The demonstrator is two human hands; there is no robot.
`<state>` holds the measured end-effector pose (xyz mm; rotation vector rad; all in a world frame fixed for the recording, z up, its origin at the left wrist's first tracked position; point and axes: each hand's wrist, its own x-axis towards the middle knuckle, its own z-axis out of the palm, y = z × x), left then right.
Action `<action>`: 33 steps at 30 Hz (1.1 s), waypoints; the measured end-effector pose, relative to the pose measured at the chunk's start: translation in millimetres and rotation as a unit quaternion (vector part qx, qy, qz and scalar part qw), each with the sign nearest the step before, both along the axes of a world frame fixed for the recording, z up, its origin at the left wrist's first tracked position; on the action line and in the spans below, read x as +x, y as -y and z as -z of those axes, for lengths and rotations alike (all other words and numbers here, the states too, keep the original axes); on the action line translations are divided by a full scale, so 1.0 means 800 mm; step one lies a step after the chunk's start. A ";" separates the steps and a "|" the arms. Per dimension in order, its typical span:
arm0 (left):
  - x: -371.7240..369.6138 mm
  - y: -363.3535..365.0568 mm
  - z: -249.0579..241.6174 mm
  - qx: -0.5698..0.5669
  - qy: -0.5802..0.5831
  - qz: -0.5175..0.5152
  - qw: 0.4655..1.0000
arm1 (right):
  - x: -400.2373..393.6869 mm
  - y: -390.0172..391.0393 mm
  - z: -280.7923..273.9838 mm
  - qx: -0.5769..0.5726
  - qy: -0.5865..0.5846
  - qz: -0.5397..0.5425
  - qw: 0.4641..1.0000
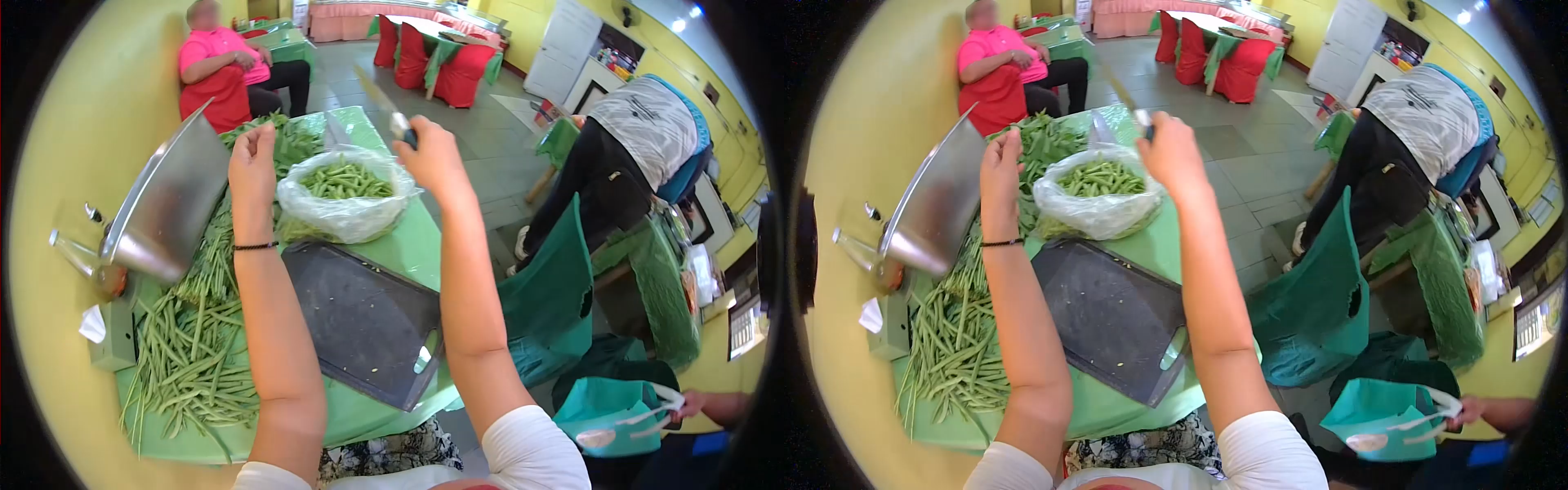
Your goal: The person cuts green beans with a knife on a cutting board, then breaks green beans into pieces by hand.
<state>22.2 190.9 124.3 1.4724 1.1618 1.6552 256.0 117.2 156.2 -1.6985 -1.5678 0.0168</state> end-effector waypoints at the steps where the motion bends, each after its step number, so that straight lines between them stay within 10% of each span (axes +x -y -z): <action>1: 0.016 0.013 -0.012 -0.033 0.100 0.067 0.992 | -0.013 0.009 -0.005 0.051 -0.047 -0.063 0.996; 4: 0.045 0.042 -0.033 -0.099 0.293 0.198 0.930 | -0.065 0.044 -0.031 -0.026 -0.240 -0.217 0.946; 12: 0.049 0.028 -0.016 -0.084 0.336 0.330 0.878 | -0.101 0.032 0.000 0.096 -0.024 -0.242 0.965; 16: 0.035 0.024 -0.020 -0.080 0.397 0.331 0.852 | -0.071 0.070 -0.040 -0.054 -0.018 -0.208 0.976; 18: 0.024 0.012 -0.014 -0.055 0.417 0.311 0.852 | -0.058 0.058 -0.036 0.226 -0.030 -0.278 0.933; 24: 0.005 -0.003 -0.006 -0.068 0.494 0.436 0.749 | -0.045 0.027 -0.040 0.329 -0.339 -0.353 0.808; 28: 0.004 -0.001 -0.008 -0.072 0.488 0.434 0.754 | -0.045 0.055 -0.052 0.350 -0.076 -0.270 0.894; 33: 0.005 0.003 -0.013 -0.067 0.476 0.426 0.767 | -0.049 0.075 -0.061 0.296 -0.080 -0.273 0.912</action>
